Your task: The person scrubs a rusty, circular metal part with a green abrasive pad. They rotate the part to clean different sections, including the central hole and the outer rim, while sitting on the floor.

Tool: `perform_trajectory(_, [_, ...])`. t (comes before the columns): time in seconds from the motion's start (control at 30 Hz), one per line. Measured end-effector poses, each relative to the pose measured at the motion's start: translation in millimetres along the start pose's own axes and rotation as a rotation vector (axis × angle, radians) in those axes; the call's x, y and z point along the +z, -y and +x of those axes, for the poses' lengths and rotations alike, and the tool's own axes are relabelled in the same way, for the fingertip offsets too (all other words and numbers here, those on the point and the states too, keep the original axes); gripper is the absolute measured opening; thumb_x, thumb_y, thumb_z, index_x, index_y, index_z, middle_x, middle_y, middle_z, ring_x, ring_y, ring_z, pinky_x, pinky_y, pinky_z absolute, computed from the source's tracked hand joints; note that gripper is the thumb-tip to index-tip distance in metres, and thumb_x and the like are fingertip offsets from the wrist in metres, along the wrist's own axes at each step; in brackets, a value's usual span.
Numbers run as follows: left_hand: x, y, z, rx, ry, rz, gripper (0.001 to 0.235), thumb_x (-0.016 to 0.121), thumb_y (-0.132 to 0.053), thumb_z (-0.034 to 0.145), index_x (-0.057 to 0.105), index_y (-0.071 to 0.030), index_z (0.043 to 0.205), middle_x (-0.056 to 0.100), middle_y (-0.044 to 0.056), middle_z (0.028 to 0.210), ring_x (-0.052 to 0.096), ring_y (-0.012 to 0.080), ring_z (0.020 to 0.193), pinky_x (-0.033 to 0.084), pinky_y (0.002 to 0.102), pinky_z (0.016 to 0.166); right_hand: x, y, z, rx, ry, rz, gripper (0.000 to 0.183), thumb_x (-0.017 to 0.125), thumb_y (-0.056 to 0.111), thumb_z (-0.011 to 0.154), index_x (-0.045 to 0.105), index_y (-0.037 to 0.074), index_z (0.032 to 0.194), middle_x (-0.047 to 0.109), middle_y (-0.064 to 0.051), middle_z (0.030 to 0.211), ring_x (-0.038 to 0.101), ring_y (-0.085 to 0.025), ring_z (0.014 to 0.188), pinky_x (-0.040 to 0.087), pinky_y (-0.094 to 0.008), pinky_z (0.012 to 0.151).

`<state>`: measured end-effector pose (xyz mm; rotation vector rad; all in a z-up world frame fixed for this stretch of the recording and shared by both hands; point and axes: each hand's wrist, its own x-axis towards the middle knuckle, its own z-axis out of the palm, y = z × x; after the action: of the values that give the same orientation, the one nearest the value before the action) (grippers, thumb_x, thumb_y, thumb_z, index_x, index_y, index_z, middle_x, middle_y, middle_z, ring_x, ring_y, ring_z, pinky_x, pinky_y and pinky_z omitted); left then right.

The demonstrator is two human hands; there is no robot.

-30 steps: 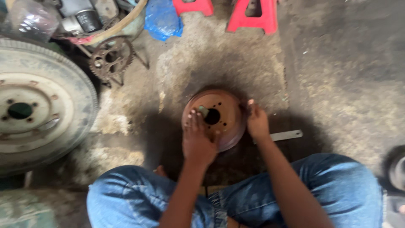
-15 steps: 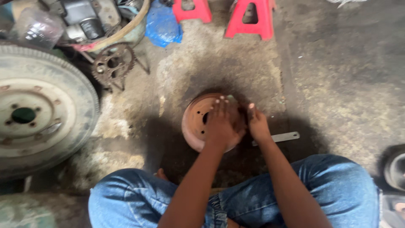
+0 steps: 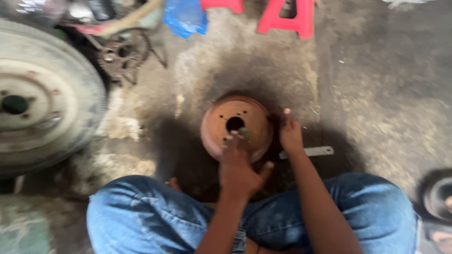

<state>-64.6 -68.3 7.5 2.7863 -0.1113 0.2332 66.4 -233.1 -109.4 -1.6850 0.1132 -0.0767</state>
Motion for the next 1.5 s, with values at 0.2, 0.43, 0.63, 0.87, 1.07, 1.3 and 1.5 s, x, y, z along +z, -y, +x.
perform_trajectory(0.2, [25.1,-18.0,40.9,0.129,0.077,0.021,0.119,0.063,-0.074,0.079,0.024,0.006,0.159,0.021,0.03,0.167,0.016,0.0429,0.157,0.013,0.052,0.126,-4.7,-1.8,8.1,0.15,-0.079,-0.038,0.085,0.031,0.069,0.105,0.071,-0.004,0.12,0.07,-0.023,0.116,0.065,-0.029,0.105,0.047,-0.039,0.098])
perform_trajectory(0.43, [14.2,23.7,105.8,-0.067,0.267,0.191,0.116,0.04,-0.082,0.088,0.007,0.002,0.161,0.003,0.021,0.17,0.0,0.0364,0.156,0.0,0.047,0.125,-16.7,24.0,-1.5,0.372,-0.005,0.503,0.096,0.028,0.077,0.093,0.062,-0.003,0.133,0.071,-0.018,0.126,0.065,-0.035,0.121,0.047,-0.046,0.109])
perform_trajectory(0.63, [-22.6,35.1,24.7,-0.206,0.133,0.26,0.112,0.041,-0.078,0.088,0.01,0.005,0.157,0.007,0.022,0.168,0.005,0.0345,0.155,0.007,0.047,0.121,-18.4,28.6,5.5,0.517,0.002,0.712,0.108,0.02,0.084,0.089,0.058,-0.004,0.139,0.067,-0.019,0.137,0.061,-0.035,0.129,0.043,-0.046,0.113])
perform_trajectory(0.87, [3.3,-10.1,-8.0,0.15,0.103,0.024,0.122,0.06,-0.076,0.081,0.022,0.01,0.159,0.02,0.026,0.168,0.017,0.0409,0.157,0.013,0.049,0.127,-6.0,44.0,2.3,0.472,0.017,0.594,0.108,0.019,0.082,0.089,0.054,-0.003,0.144,0.063,-0.02,0.142,0.059,-0.035,0.133,0.044,-0.048,0.114])
perform_trajectory(1.07, [29.9,-3.1,90.2,0.144,0.206,0.049,0.126,0.063,-0.075,0.079,0.012,0.007,0.16,0.007,0.023,0.171,0.008,0.0407,0.156,0.01,0.048,0.125,-28.2,42.5,2.5,0.531,-0.204,0.589,0.102,0.017,0.079,0.091,0.05,0.001,0.146,0.062,-0.018,0.145,0.058,-0.035,0.133,0.042,-0.05,0.113])
perform_trajectory(1.3, [-6.6,12.8,78.8,-0.086,0.266,0.217,0.121,0.051,-0.079,0.086,0.006,0.008,0.156,0.0,0.023,0.168,0.001,0.0374,0.156,0.004,0.048,0.125,-15.8,32.1,7.5,0.517,-0.196,0.547,0.084,0.026,0.068,0.097,0.063,0.002,0.134,0.069,-0.019,0.125,0.067,-0.034,0.115,0.055,-0.047,0.098])
perform_trajectory(1.5, [-11.1,-15.1,16.9,-0.073,0.163,0.087,0.119,0.056,-0.076,0.085,0.017,0.011,0.156,0.009,0.029,0.167,0.007,0.0416,0.156,0.005,0.048,0.126,17.6,30.7,-13.1,0.261,0.002,-0.044,0.086,0.039,0.065,0.111,0.068,-0.015,0.113,0.066,-0.038,0.1,0.063,-0.056,0.102,0.052,-0.045,0.082])
